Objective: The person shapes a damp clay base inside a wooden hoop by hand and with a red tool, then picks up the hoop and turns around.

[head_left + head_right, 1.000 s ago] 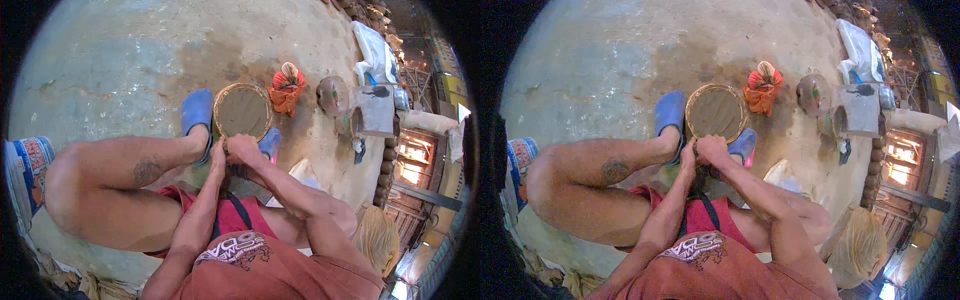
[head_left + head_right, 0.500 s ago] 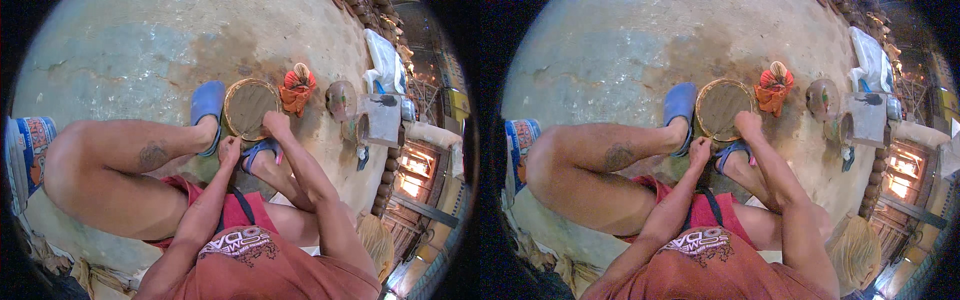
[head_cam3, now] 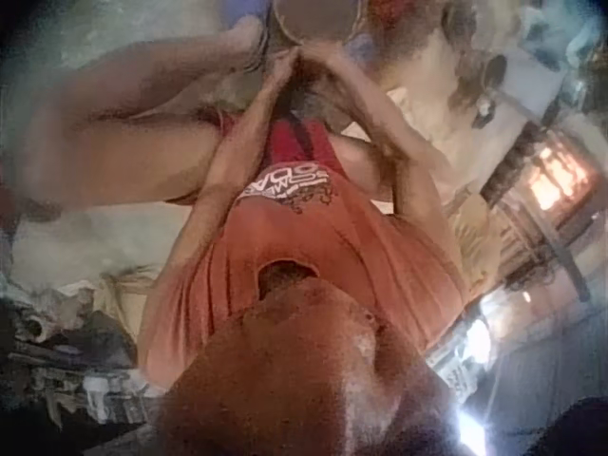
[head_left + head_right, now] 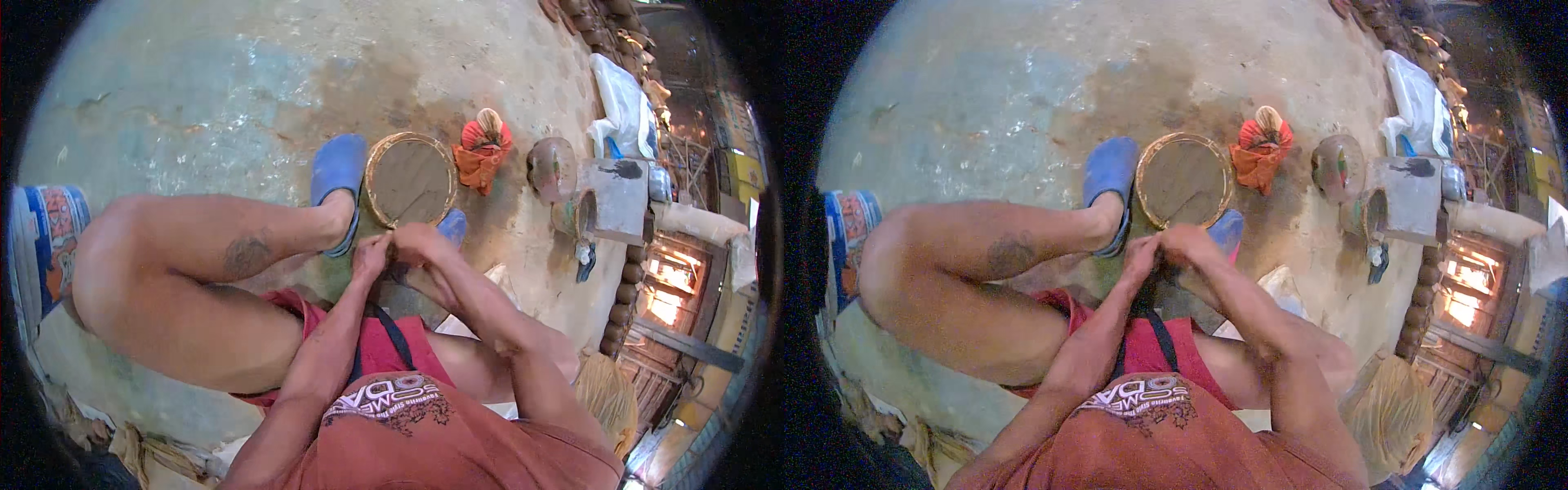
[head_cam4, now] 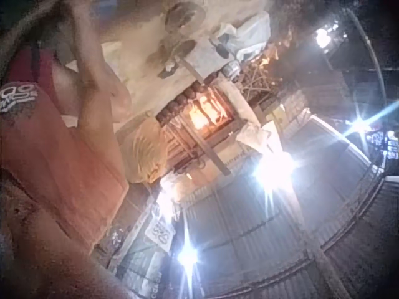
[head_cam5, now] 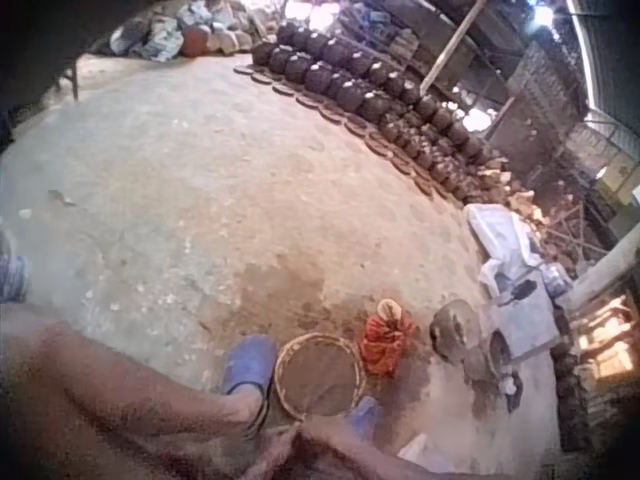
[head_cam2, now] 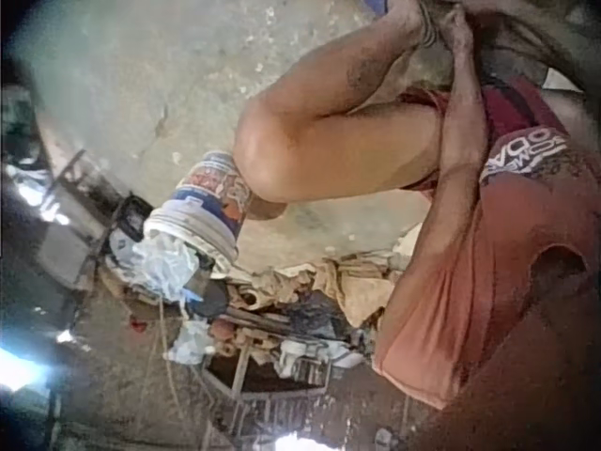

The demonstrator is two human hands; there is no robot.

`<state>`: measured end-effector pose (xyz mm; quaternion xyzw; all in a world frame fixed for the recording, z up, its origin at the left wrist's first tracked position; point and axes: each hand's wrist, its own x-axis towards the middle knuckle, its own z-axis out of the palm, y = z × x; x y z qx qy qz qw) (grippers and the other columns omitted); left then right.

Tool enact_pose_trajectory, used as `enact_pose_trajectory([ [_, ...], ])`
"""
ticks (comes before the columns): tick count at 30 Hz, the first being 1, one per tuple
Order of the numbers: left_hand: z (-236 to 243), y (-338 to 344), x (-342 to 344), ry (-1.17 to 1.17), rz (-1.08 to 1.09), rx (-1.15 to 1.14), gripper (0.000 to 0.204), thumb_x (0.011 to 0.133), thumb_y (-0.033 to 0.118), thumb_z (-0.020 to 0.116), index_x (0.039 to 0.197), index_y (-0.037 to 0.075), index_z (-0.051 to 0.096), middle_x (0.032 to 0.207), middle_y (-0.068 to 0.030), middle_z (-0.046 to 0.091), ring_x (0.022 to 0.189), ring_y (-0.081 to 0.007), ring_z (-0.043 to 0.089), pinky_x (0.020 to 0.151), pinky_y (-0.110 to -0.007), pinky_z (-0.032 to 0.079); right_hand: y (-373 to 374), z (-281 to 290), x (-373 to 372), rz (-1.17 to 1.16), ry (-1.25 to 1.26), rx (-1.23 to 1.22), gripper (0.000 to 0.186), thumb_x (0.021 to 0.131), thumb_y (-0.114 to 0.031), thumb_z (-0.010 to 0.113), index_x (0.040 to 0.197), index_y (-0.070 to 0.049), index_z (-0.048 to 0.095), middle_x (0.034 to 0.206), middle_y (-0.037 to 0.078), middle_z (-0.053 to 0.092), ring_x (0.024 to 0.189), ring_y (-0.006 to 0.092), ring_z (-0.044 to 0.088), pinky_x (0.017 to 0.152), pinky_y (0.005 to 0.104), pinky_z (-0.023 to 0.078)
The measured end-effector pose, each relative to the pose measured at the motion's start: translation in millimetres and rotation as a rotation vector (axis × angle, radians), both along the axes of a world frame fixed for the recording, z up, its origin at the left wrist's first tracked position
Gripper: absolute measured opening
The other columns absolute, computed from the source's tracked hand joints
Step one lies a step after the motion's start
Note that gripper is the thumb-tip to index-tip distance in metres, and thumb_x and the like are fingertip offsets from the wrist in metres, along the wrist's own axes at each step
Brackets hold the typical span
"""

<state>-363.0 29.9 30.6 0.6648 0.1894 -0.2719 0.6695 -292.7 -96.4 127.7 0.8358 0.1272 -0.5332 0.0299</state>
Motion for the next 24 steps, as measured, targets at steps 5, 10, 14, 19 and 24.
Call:
enact_pose_trajectory([
  [5,14,9,11,0.106,0.004,0.036,0.048,0.097,0.045,0.058,0.098,0.000,0.075,0.090,-0.0216,0.073,0.086,-0.0309,0.069,0.082,-0.043,0.050,13,35,42,0.005,-0.347,-0.218,0.022,0.085,-0.025,0.074,0.099,-0.009,0.081,0.103,0.014,0.078,0.098,0.0326,0.076,0.084,0.0449,0.060],
  [10,33,-5,27,0.282,0.025,0.066,0.050,0.099,0.046,0.052,0.112,0.001,0.071,0.111,-0.0216,0.071,0.105,-0.0366,0.065,0.092,-0.047,0.046,16,-9,46,0.062,-0.363,-0.236,0.025,0.087,-0.027,0.069,0.099,-0.009,0.081,0.109,0.013,0.078,0.102,0.0306,0.076,0.084,0.0422,0.061],
  [14,-4,-13,24,0.131,0.102,0.086,0.045,0.099,0.045,0.051,0.102,0.001,0.064,0.102,-0.0234,0.068,0.101,-0.0397,0.064,0.088,-0.047,0.047,46,-5,34,0.070,-0.384,-0.251,0.021,0.086,-0.026,0.070,0.096,-0.012,0.082,0.106,0.012,0.079,0.099,0.0293,0.077,0.083,0.0410,0.061],
  [19,-46,14,-6,0.015,0.163,0.005,0.039,0.100,0.036,0.052,0.108,0.004,0.073,0.102,-0.0200,0.073,0.095,-0.0312,0.069,0.086,-0.043,0.050,56,1,16,0.222,-0.034,0.029,0.025,0.083,-0.029,0.072,0.099,-0.013,0.082,0.106,0.011,0.079,0.101,0.0311,0.076,0.085,0.0465,0.060],
  [24,8,-4,5,0.002,-0.098,0.006,0.040,0.100,0.036,0.053,0.104,0.001,0.073,0.102,-0.0230,0.073,0.097,-0.0356,0.070,0.086,-0.044,0.051,15,38,49,0.059,-0.043,-0.232,0.027,0.084,-0.027,0.070,0.103,-0.011,0.081,0.107,0.015,0.078,0.101,0.0322,0.076,0.084,0.0473,0.060],
])
